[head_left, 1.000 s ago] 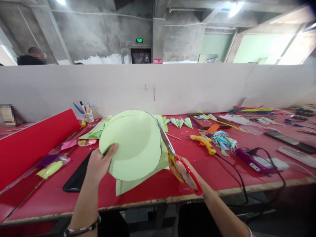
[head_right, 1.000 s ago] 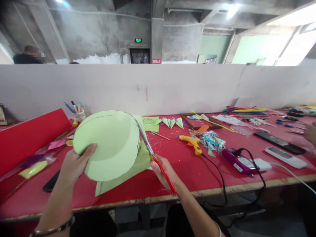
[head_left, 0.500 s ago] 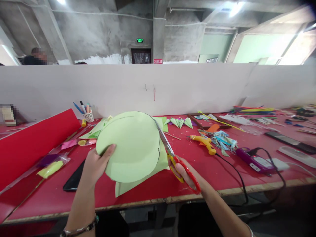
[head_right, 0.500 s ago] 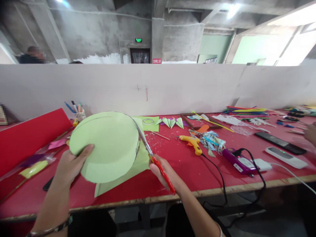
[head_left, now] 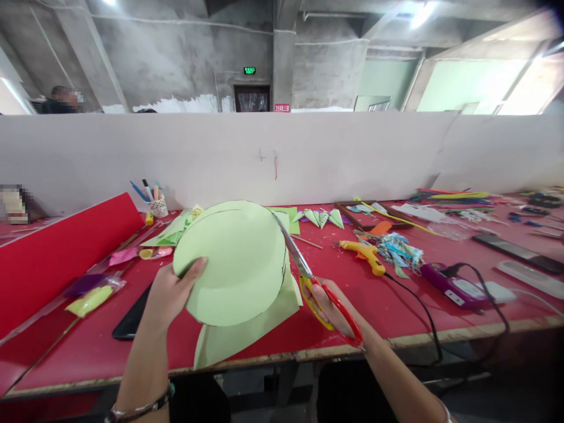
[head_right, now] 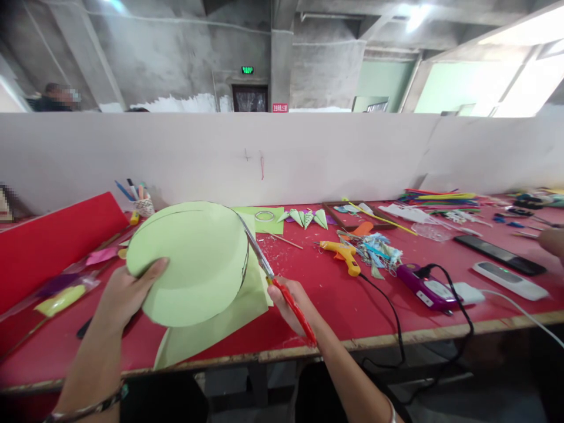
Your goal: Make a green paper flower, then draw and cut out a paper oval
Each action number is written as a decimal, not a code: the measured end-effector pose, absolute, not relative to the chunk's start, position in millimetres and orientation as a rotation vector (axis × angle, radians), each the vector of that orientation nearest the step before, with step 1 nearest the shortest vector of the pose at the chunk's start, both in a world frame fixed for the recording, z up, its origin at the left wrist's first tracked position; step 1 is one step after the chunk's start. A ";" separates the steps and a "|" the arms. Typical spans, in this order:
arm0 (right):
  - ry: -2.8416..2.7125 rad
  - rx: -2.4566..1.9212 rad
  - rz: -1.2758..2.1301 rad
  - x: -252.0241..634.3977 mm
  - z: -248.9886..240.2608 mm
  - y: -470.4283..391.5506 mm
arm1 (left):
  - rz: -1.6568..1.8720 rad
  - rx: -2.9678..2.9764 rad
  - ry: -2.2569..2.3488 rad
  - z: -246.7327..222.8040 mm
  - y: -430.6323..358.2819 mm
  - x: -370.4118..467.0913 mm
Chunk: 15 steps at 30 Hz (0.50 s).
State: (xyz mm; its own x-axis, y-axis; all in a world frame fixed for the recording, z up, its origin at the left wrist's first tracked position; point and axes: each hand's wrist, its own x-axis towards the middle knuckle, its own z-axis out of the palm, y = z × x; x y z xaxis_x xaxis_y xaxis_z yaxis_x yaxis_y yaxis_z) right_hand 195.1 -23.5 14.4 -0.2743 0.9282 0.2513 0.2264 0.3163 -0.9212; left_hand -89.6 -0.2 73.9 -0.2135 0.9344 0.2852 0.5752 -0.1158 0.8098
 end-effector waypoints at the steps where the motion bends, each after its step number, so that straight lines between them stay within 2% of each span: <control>1: -1.723 -1.042 1.017 195.1 14.8 -23.3 | 1.258 1.666 1.772 74.1 -0.6 -89.9; 7: -1.791 -0.928 1.062 197.4 16.4 -22.3 | 1.171 1.697 1.767 75.3 -2.1 -93.5; 15: -1.751 -1.112 1.036 199.8 12.8 -21.0 | 1.164 1.753 1.760 67.3 3.9 -103.1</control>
State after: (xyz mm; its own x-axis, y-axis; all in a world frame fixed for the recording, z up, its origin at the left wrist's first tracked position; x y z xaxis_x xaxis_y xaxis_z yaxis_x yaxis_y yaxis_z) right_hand 199.8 -21.0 12.8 -0.2932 0.9362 0.1938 0.2807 0.2781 -0.9186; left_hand -103.1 3.9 67.3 -0.1368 0.9524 0.2725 0.6235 -0.1310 0.7708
